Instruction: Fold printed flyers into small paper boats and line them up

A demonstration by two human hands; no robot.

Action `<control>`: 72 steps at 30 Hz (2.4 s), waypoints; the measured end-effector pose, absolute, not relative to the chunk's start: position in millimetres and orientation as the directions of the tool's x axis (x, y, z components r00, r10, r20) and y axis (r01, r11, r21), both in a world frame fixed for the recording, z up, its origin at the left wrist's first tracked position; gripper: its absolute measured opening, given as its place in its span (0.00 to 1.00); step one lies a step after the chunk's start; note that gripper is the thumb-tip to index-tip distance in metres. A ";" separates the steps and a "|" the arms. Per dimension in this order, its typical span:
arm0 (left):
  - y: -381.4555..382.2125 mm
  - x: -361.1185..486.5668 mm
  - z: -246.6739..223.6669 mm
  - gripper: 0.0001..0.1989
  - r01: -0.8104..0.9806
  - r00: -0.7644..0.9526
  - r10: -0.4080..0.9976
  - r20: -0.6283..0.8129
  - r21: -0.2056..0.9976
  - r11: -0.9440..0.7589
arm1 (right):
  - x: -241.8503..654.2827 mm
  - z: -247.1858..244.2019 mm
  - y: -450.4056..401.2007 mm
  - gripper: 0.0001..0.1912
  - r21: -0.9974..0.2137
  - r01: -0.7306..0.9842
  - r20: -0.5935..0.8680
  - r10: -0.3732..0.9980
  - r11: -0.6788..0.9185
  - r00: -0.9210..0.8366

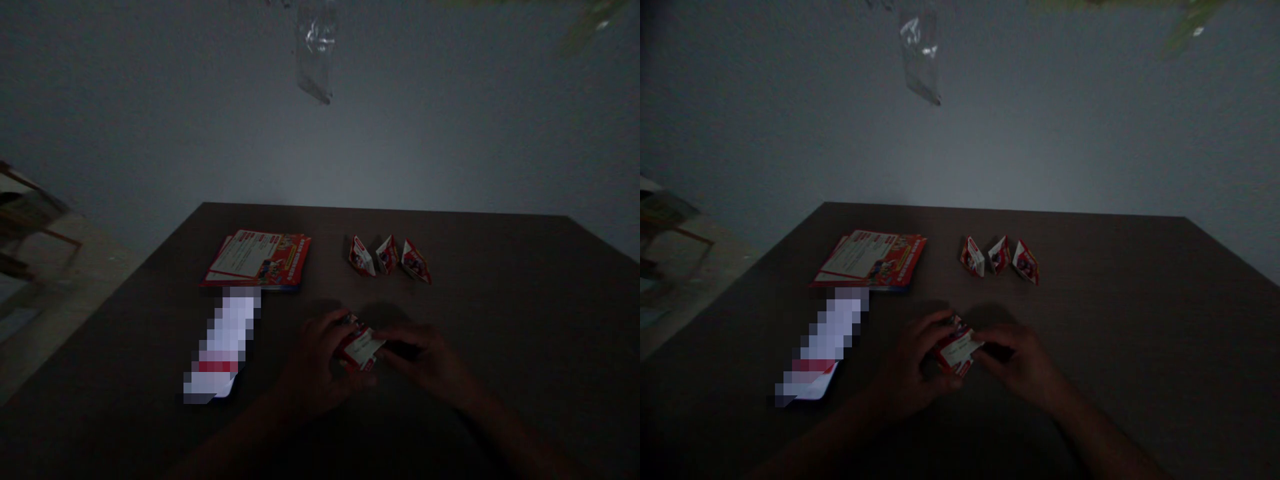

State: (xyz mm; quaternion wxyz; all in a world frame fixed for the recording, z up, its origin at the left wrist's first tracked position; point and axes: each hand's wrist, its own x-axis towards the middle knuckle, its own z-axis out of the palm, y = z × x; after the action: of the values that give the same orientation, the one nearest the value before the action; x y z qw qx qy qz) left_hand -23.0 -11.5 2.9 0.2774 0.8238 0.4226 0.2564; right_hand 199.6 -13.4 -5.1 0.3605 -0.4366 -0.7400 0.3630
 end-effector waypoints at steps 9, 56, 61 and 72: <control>-12.1 -27.9 2.8 0.14 0.620 0.597 0.777 0.202 0.498 -0.606 | 203.9 -0.9 -15.3 0.08 -0.756 0.476 0.259 0.873 0.450 -0.413; -16.4 -27.7 2.2 0.07 0.768 0.487 0.864 0.128 0.408 -0.494 | 192.7 -1.3 -21.2 0.12 -0.373 0.778 0.147 0.860 0.506 -0.489; -16.3 -25.9 -2.3 0.07 0.777 0.463 0.870 0.172 0.393 -0.491 | 187.3 2.1 -22.7 0.13 -0.385 0.820 0.085 0.901 0.423 -0.425; -16.6 -19.9 -1.4 0.07 0.812 0.439 0.885 0.157 0.352 -0.465 | 176.7 10.0 -25.1 0.13 -0.305 0.918 -0.029 0.961 0.254 -0.275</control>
State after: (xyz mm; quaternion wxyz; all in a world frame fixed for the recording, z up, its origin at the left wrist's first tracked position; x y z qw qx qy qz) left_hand -19.9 -16.6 -1.4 0.1126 0.8407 0.5046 0.1609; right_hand 176.7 -25.1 10.0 0.0817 -0.5963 -0.7876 0.1320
